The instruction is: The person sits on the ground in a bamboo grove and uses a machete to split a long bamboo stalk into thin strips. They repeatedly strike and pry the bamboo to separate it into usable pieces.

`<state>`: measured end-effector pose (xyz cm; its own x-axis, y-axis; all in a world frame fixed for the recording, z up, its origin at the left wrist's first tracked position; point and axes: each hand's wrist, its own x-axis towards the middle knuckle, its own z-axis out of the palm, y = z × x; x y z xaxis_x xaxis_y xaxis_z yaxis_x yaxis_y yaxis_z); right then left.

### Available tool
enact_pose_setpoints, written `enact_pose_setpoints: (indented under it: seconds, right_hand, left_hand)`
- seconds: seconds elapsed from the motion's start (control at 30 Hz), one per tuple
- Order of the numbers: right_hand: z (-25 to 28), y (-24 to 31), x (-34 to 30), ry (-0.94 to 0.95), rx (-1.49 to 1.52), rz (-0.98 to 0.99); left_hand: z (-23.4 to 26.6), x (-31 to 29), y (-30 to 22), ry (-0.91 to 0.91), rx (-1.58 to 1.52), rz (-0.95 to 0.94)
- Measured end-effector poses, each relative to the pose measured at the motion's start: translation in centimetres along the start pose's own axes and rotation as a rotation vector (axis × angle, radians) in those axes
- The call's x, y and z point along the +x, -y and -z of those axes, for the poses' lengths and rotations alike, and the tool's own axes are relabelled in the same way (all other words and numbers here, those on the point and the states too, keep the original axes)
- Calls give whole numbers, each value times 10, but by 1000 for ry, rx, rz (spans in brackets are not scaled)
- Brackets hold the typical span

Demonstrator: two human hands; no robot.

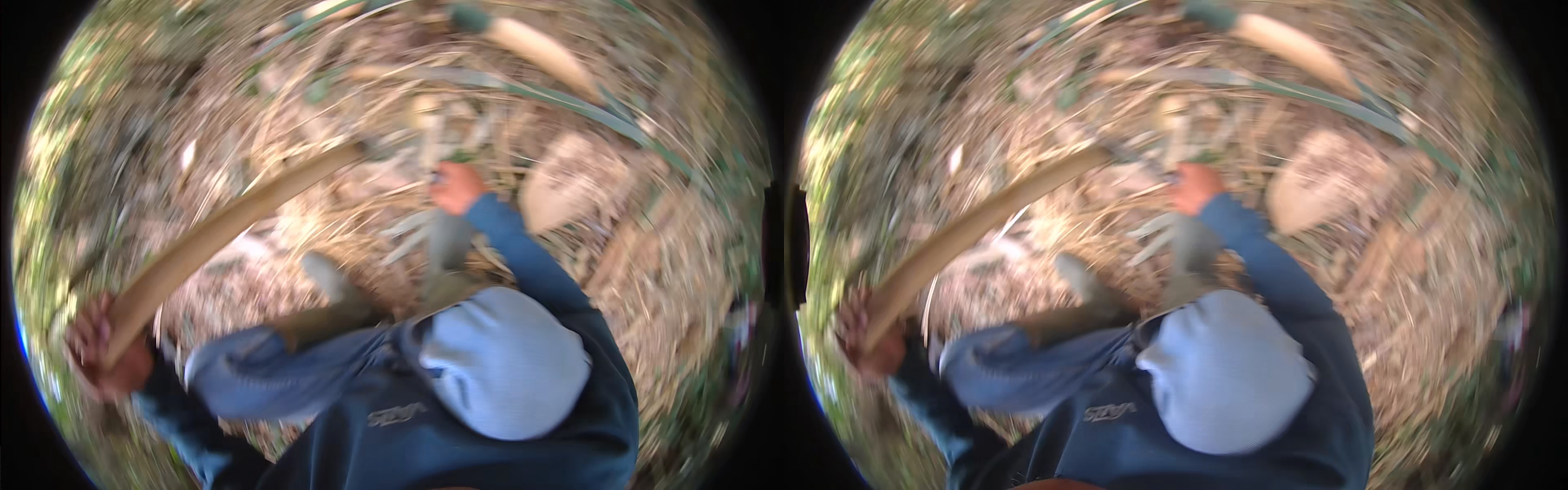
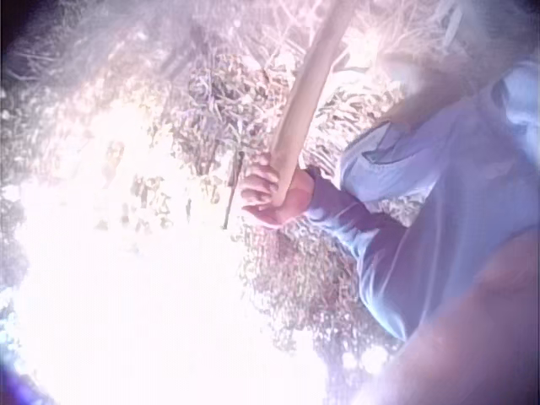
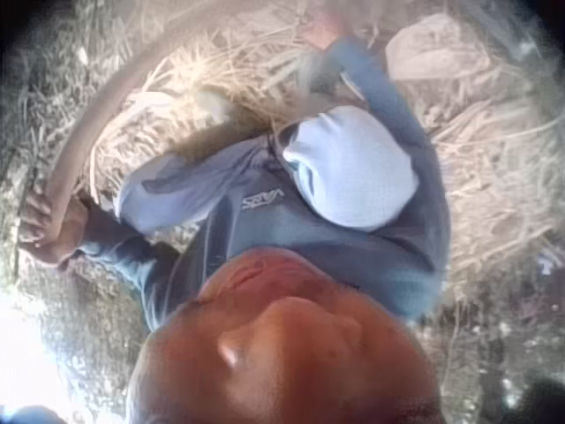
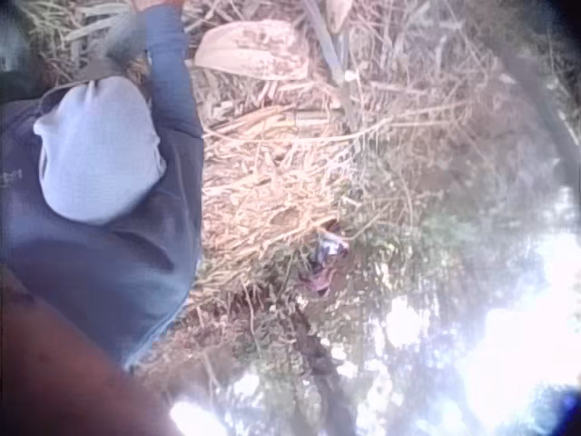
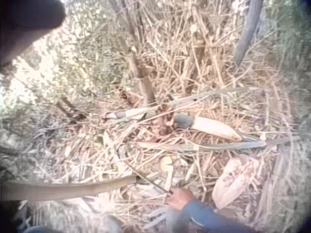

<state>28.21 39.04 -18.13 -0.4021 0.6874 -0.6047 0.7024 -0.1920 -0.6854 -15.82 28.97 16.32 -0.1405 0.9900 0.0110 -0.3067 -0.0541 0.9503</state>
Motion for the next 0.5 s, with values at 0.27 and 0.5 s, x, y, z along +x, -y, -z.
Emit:
enact_pose_setpoints:
  seconds: [0.27, 0.5]
  right_hand:
    - [0, 164, -30, 57, 134, 459]
    - [21, 158, -43, 181, 198, 587]
  left_hand:
    - [-51, -14, 20, -269, 60, -160]
    - [-43, -21, 68, -240, 131, -265]
